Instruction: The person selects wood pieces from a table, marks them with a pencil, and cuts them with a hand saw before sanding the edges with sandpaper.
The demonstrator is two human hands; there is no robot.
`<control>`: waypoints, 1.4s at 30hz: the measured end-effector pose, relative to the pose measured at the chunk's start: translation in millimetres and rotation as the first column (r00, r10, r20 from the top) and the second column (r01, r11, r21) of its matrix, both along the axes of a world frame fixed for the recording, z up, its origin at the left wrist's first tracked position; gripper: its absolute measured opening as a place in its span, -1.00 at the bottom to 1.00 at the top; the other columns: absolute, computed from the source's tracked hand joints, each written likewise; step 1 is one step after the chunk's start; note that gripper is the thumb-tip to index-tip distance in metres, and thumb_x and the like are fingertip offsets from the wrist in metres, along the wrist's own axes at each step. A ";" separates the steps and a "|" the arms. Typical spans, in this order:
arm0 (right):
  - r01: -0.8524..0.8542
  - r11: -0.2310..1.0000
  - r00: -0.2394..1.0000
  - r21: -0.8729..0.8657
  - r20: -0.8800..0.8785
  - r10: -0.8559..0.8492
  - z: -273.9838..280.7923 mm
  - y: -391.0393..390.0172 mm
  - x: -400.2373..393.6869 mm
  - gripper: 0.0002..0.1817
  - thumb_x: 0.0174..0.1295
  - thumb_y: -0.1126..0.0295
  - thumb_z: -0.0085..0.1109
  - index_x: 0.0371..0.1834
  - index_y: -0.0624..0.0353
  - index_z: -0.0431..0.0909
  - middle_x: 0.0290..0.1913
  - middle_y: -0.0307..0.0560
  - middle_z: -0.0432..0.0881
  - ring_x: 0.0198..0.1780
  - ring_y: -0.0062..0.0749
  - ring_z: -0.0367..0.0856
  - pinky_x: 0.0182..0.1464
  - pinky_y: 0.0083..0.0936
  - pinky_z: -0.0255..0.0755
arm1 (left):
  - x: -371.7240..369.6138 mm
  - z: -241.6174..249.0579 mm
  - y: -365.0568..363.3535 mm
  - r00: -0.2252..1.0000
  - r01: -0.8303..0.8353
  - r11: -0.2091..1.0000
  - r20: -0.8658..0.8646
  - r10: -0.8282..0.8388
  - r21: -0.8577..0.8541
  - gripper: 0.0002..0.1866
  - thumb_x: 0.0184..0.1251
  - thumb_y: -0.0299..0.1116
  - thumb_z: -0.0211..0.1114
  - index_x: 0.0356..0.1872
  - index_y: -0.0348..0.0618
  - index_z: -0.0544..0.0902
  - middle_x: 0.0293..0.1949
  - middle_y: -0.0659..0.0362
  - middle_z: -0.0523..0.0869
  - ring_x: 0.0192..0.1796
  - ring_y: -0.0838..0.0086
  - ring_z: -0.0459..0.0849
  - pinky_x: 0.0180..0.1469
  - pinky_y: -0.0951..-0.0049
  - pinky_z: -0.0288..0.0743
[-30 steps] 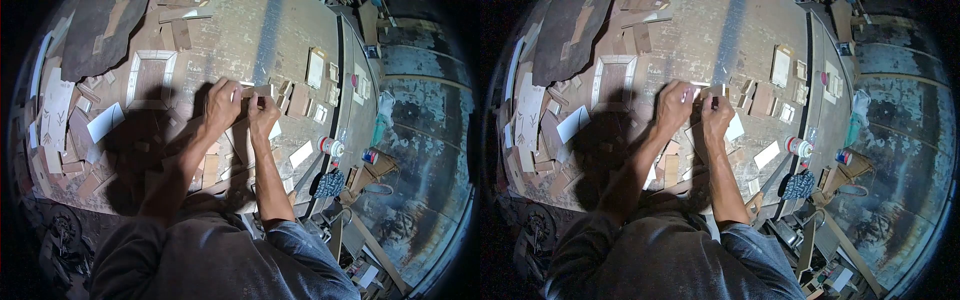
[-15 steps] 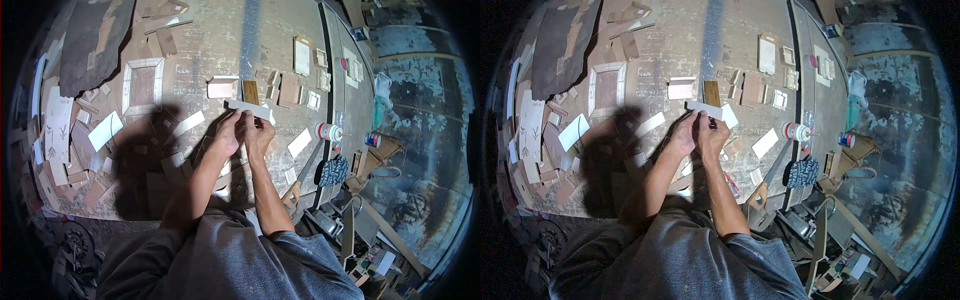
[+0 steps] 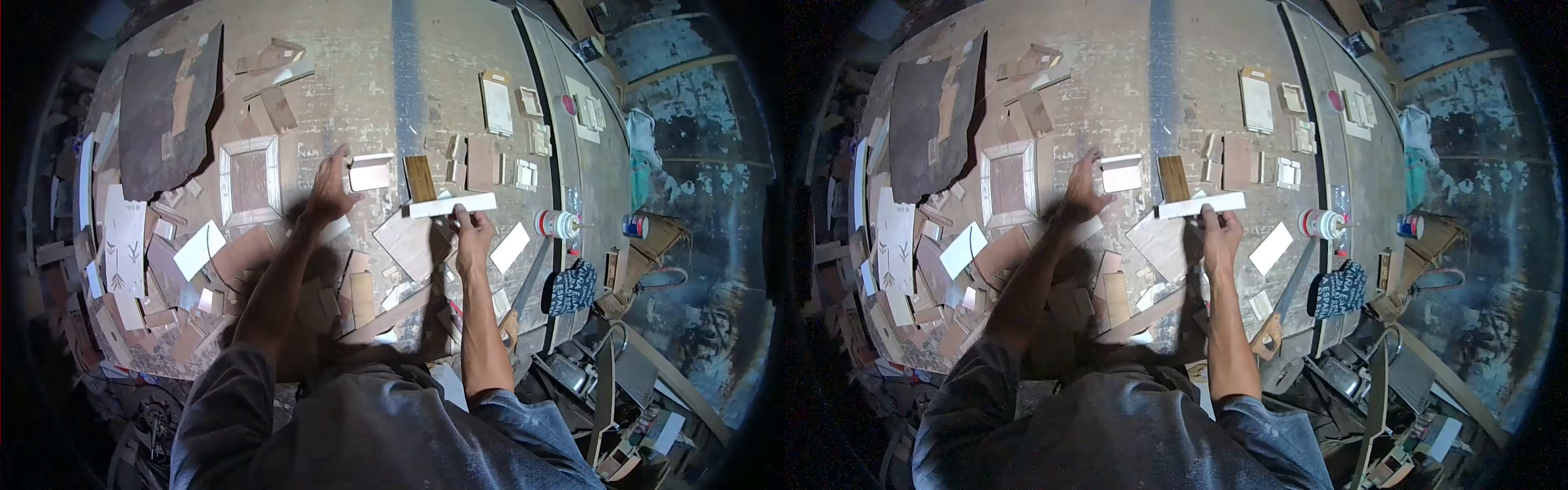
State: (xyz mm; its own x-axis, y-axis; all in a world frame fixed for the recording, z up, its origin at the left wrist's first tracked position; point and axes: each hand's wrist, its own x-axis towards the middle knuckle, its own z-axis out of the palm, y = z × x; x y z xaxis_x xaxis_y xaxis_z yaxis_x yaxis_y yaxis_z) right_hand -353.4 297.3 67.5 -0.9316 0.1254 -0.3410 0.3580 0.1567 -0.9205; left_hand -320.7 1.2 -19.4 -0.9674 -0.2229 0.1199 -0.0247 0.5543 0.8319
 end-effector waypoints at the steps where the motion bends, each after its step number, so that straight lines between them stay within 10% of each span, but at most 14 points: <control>1: -0.005 1.000 1.000 0.009 0.009 0.005 -2.4 1.8 0.4 -0.80 0.41 0.33 0.33 -0.18 0.29 0.68 -0.27 -0.11 0.74 -0.26 -0.49 0.70 -0.16 -0.48 0.61 | -5.1 3.3 -2.9 0.997 0.066 0.998 0.044 -0.066 -0.006 0.15 -0.06 -0.45 0.65 0.58 -0.17 0.11 0.34 -0.13 0.49 0.42 -0.08 0.40 0.47 0.06 0.26; 8: 0.025 1.000 0.999 0.011 0.041 -0.026 -13.4 12.3 2.6 -0.83 0.42 0.37 0.32 -0.23 0.28 0.68 -0.32 -0.10 0.76 -0.35 -0.50 0.71 -0.24 -0.54 0.57 | -16.1 -0.5 -17.8 0.969 0.136 0.962 0.172 -0.179 0.237 -0.11 0.00 -0.46 0.63 0.40 -0.28 0.36 0.19 -0.09 0.65 0.26 0.10 0.63 0.32 0.18 0.48; 11: 0.019 1.000 0.999 -0.010 0.048 -0.018 -15.5 12.7 2.3 -0.84 0.42 0.38 0.32 -0.21 0.27 0.68 -0.32 -0.11 0.76 -0.34 -0.52 0.71 -0.24 -0.55 0.57 | -25.9 2.7 -31.0 0.953 0.195 0.735 0.053 -0.299 0.650 -0.18 0.07 -0.44 0.65 0.35 -0.31 0.39 0.11 0.02 0.71 0.20 0.31 0.67 0.27 0.31 0.52; 14: 0.033 0.995 0.997 -0.090 0.066 -0.027 -15.6 5.8 4.7 -0.85 0.42 0.38 0.32 -0.19 0.26 0.69 -0.31 -0.12 0.77 -0.33 -0.52 0.72 -0.24 -0.57 0.58 | -35.8 27.3 -53.6 0.813 -0.024 0.637 0.386 -0.436 0.771 -0.29 0.14 -0.35 0.64 0.28 -0.35 0.48 0.12 0.07 0.71 0.16 0.44 0.66 0.21 0.40 0.52; 21: 0.051 0.988 0.995 -0.145 0.094 -0.038 -9.3 -4.2 17.5 -0.85 0.42 0.38 0.32 -0.15 0.26 0.69 -0.29 -0.13 0.77 -0.28 -0.52 0.75 -0.24 -0.59 0.57 | -57.6 22.9 -74.4 0.746 -0.124 0.765 0.568 -0.348 0.632 -0.72 0.11 -0.28 0.62 -0.26 -0.20 0.75 -0.41 0.24 0.70 -0.41 0.64 0.57 -0.35 0.57 0.41; 27: 0.077 0.976 0.992 -0.203 0.112 -0.055 -7.8 -1.0 26.3 -0.86 0.43 0.40 0.30 -0.16 0.28 0.68 -0.29 -0.11 0.77 -0.31 -0.54 0.70 -0.27 -0.61 0.52 | -63.8 48.0 -79.0 0.657 -0.137 0.924 0.731 -0.185 0.357 -0.45 0.09 -0.27 0.65 0.07 -0.34 0.68 -0.26 0.18 0.70 -0.31 0.56 0.62 -0.32 0.54 0.46; 33: 0.076 0.962 0.992 -0.264 0.117 -0.046 -0.8 -1.8 15.0 -0.89 0.45 0.44 0.25 -0.15 0.27 0.62 -0.36 -0.14 0.73 -0.38 -0.58 0.62 -0.31 -0.65 0.44 | -43.1 58.4 -60.0 0.791 -0.205 0.949 0.611 0.016 0.240 0.10 0.03 0.03 0.68 0.45 -0.52 0.33 0.13 -0.16 0.65 0.14 0.20 0.65 0.26 0.30 0.50; 42: -0.078 0.925 0.996 -0.372 0.001 0.084 15.7 -19.5 -53.5 -0.90 0.48 0.45 0.18 -0.10 0.27 0.59 -0.36 -0.16 0.70 -0.39 -0.62 0.61 -0.37 -0.66 0.42 | -5.8 26.8 61.6 0.776 -0.566 0.786 0.160 0.610 -0.247 0.39 -0.15 0.00 0.71 0.59 -0.41 -0.05 0.33 -0.29 0.43 0.41 -0.11 0.37 0.45 -0.09 0.22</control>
